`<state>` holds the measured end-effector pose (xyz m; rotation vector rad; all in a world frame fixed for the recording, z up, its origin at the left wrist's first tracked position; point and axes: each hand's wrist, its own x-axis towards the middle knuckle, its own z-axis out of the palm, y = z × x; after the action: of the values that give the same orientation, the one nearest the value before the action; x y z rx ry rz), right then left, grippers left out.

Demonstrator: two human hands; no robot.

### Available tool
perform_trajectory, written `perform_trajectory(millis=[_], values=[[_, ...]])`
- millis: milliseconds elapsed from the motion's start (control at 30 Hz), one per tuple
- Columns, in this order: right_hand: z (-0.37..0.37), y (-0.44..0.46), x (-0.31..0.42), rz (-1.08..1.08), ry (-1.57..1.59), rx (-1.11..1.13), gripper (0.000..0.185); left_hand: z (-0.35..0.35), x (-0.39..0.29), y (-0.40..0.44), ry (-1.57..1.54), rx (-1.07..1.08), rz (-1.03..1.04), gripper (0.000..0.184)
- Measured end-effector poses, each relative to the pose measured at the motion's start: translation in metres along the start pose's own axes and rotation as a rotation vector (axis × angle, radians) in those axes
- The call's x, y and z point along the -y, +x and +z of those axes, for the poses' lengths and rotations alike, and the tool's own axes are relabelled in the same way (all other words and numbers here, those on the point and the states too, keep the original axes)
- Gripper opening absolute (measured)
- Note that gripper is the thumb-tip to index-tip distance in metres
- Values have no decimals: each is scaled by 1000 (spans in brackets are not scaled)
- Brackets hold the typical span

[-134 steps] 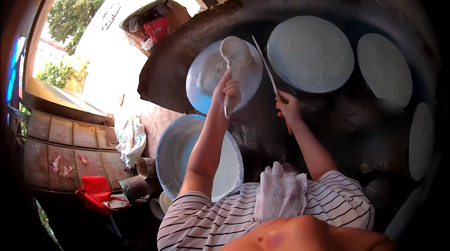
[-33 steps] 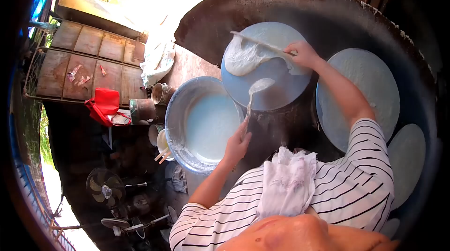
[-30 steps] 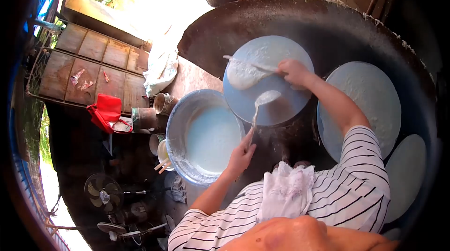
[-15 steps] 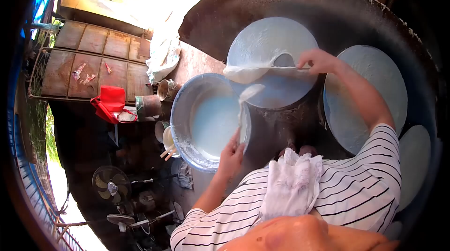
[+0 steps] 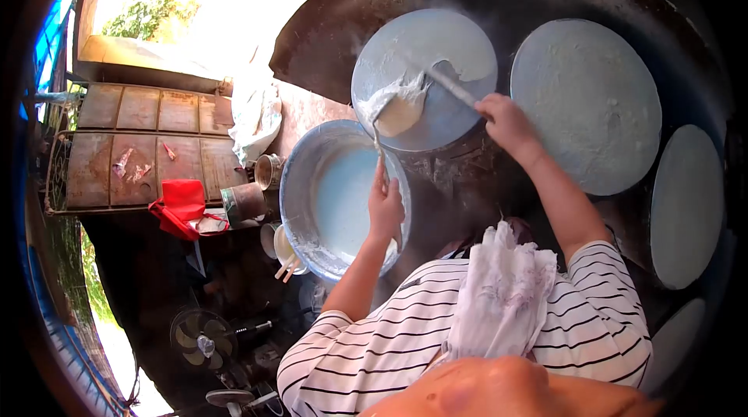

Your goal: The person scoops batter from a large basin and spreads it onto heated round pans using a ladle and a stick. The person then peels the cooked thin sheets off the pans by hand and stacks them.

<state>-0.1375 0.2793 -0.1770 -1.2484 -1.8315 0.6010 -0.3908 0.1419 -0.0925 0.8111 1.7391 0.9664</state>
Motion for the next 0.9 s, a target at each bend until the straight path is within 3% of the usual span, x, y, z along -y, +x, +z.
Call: perform_trajectory(millis=[133,200,233,267,300,333,367,467,567,667,767,900], values=[[-14,-62,67,-122,-237,65,22,-21,28,-37,156,99,134,55],[-29,-96,95,-73,-91,-20,30,-66,34,-55,113,200,270,55],[-14,-96,112,17,104,-132,32,-87,33,-48,216,115,497,56],[12,-90,136,202,292,-156,27,-111,30,-41,237,63,590,55],[58,-80,149,220,550,-162,27,-129,30,-33,114,58,594,55],[105,-63,165,207,610,-142,32,-134,6,-36,8,106,665,55],[147,-41,188,445,774,-7,33,-142,0,-29,-82,130,674,56],[299,6,181,641,899,-155,28,-178,-2,-22,-226,230,749,59],[331,-8,191,844,961,-358,24,-213,-6,-28,-270,265,757,59],[305,-61,225,924,992,-524,22,-240,-6,-32,-275,330,718,58],[285,-95,225,871,1013,-618,27,-239,-4,-31,-342,403,669,59],[254,-80,196,900,1001,-747,35,-229,11,-21,-381,427,657,65]])
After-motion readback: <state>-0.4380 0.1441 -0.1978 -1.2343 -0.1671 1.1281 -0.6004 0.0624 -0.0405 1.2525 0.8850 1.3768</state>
